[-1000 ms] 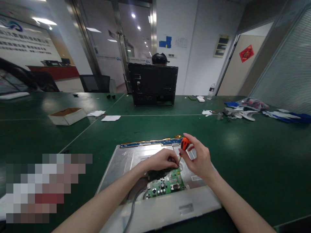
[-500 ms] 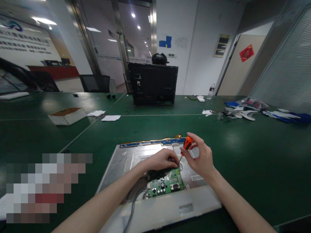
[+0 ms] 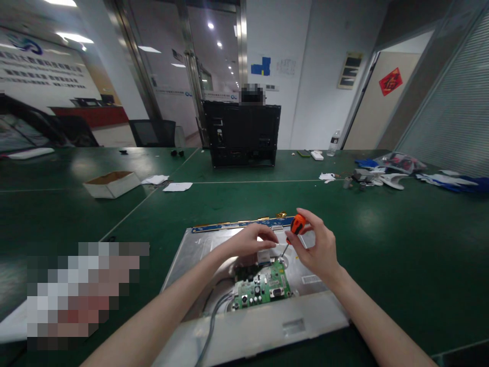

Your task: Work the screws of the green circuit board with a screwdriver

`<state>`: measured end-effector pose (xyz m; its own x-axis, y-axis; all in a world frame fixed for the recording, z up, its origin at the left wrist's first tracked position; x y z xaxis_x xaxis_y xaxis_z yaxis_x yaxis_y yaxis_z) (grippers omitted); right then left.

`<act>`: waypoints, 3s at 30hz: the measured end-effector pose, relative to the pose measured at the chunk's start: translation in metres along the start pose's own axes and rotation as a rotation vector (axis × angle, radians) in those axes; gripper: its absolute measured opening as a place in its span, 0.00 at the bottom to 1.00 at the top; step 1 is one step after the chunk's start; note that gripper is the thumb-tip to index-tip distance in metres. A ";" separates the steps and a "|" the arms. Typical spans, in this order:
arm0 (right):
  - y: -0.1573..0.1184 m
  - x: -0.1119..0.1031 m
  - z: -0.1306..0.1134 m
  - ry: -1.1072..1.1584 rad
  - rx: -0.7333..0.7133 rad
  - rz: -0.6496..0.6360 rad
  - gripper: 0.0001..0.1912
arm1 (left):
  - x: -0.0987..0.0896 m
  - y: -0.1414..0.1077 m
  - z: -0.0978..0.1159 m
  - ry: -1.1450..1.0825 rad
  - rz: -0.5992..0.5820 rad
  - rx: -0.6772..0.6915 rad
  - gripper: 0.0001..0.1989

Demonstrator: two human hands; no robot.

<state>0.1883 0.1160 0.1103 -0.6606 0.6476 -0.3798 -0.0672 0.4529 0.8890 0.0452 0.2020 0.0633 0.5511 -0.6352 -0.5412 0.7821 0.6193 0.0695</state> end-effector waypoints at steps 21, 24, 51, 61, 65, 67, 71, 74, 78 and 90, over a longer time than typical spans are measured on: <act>0.001 0.005 0.008 0.059 0.031 0.014 0.21 | -0.040 -0.056 -0.017 0.638 0.070 -0.472 0.05; 0.002 0.005 0.009 0.064 0.038 0.024 0.20 | -0.038 -0.057 -0.011 0.640 0.081 -0.465 0.05; 0.001 0.007 0.007 0.043 0.043 -0.011 0.19 | 0.092 -0.061 0.050 0.593 0.342 -0.116 0.06; 0.003 0.006 0.003 0.070 0.019 -0.012 0.19 | 0.094 -0.066 0.055 0.560 0.384 -0.061 0.06; 0.004 -0.001 0.002 0.080 0.008 0.012 0.20 | 0.094 -0.071 0.060 0.567 0.407 -0.031 0.08; 0.004 -0.006 0.003 0.076 0.025 0.025 0.20 | 0.095 -0.075 0.062 0.576 0.438 -0.018 0.10; -0.001 -0.014 0.005 0.085 0.071 0.044 0.21 | 0.103 -0.088 0.064 0.602 0.511 0.000 0.12; -0.006 -0.015 0.005 0.124 0.112 0.040 0.21 | 0.115 -0.098 0.064 0.647 0.522 0.022 0.11; -0.009 -0.011 0.000 0.161 0.136 -0.013 0.18 | 0.136 -0.108 0.062 0.792 0.424 0.137 0.15; -0.013 -0.004 -0.005 0.193 0.141 -0.035 0.19 | 0.151 -0.113 0.043 1.145 0.369 0.248 0.35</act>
<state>0.1876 0.1048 0.1018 -0.7911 0.5072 -0.3418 0.0037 0.5628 0.8266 0.0526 0.0164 0.0099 0.2754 0.4088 -0.8701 0.7364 0.4920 0.4643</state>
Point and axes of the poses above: each hand's wrist, its own y-axis towards the middle knuckle, its own x-axis out of the palm, z = x × y, the point moved 5 cm from there along y, towards the middle knuckle, and after that the axes turned 1 degree about -y, right-handed, at the moved point
